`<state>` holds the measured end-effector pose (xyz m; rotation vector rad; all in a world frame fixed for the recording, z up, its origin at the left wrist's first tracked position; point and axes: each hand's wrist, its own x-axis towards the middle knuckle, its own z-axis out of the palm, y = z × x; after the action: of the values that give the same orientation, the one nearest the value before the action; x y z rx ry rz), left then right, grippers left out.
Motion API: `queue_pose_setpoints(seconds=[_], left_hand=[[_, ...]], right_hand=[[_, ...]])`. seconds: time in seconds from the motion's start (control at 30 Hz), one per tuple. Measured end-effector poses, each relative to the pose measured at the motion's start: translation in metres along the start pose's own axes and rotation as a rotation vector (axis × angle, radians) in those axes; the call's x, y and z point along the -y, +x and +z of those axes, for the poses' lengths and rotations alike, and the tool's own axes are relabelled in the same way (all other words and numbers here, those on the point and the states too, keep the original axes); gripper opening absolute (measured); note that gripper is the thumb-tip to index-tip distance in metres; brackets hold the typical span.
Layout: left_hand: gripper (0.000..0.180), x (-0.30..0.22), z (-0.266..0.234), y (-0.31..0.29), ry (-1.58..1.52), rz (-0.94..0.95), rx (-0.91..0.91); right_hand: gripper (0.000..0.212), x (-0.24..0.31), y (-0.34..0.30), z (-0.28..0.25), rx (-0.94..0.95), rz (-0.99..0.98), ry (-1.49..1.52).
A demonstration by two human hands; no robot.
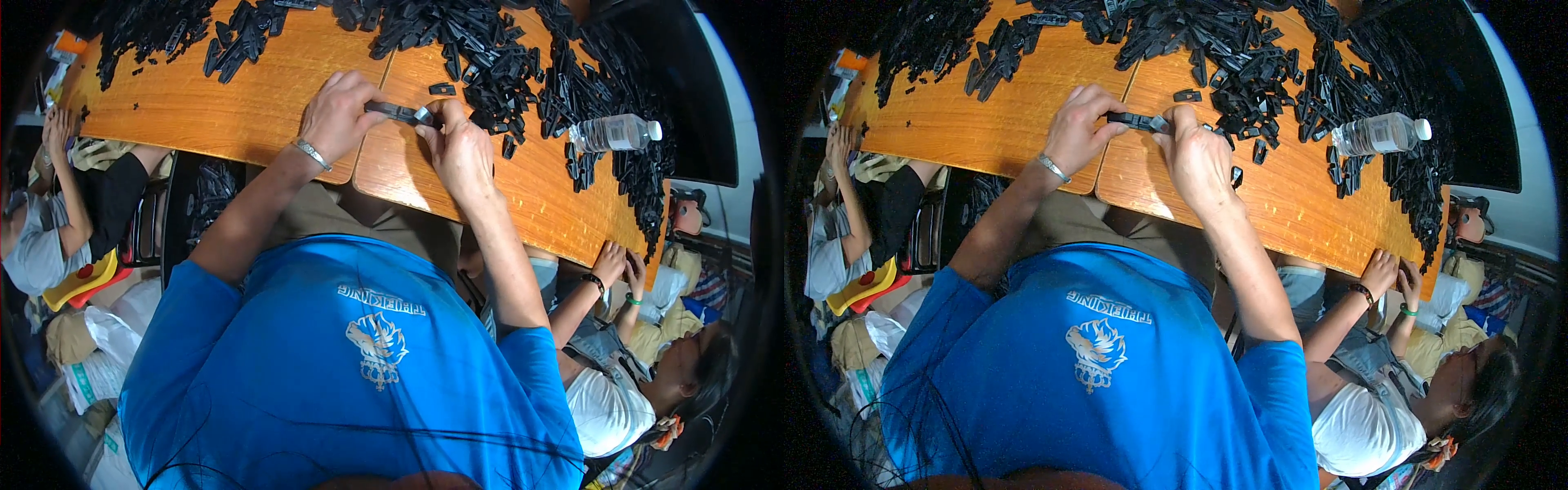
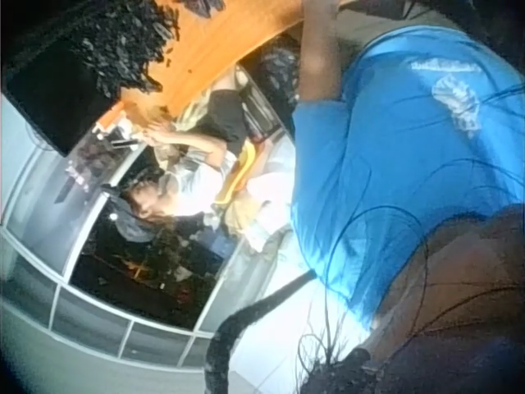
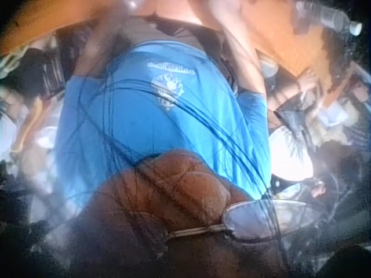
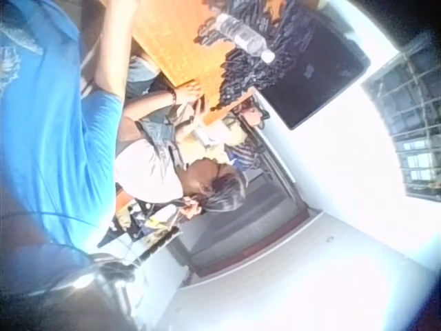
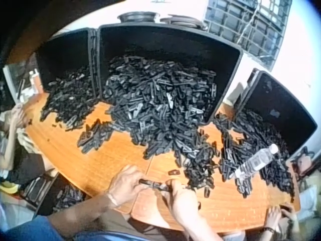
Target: The person assembles small plastic components by hand at a long table.
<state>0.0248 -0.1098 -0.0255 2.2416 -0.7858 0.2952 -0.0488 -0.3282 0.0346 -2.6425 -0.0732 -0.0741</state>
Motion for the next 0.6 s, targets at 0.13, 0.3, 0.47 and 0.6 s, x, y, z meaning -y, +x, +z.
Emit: queue_pose_setpoints(seconds=[0.13,0.3,0.47,0.6], left_hand=[[0.023,0.000,0.002,0.001,-0.022,-0.016,-0.005],[0.022,0.001,0.002,0.002,-0.045,-0.032,-0.003],[0.020,0.000,0.005,0.005,-0.121,0.022,-0.013],[0.018,-0.006,0.008,0.007,-0.145,-0.056,-0.008]], right_hand=[[0.034,-0.013,0.010,0.017,-0.222,-0.232,0.034],[0.027,-0.023,0.018,0.024,-0.222,-0.193,0.049],[0.030,-0.040,0.042,0.018,-0.036,-0.350,0.165],[0.028,-0.019,0.055,0.016,-0.047,-0.469,-0.060]])
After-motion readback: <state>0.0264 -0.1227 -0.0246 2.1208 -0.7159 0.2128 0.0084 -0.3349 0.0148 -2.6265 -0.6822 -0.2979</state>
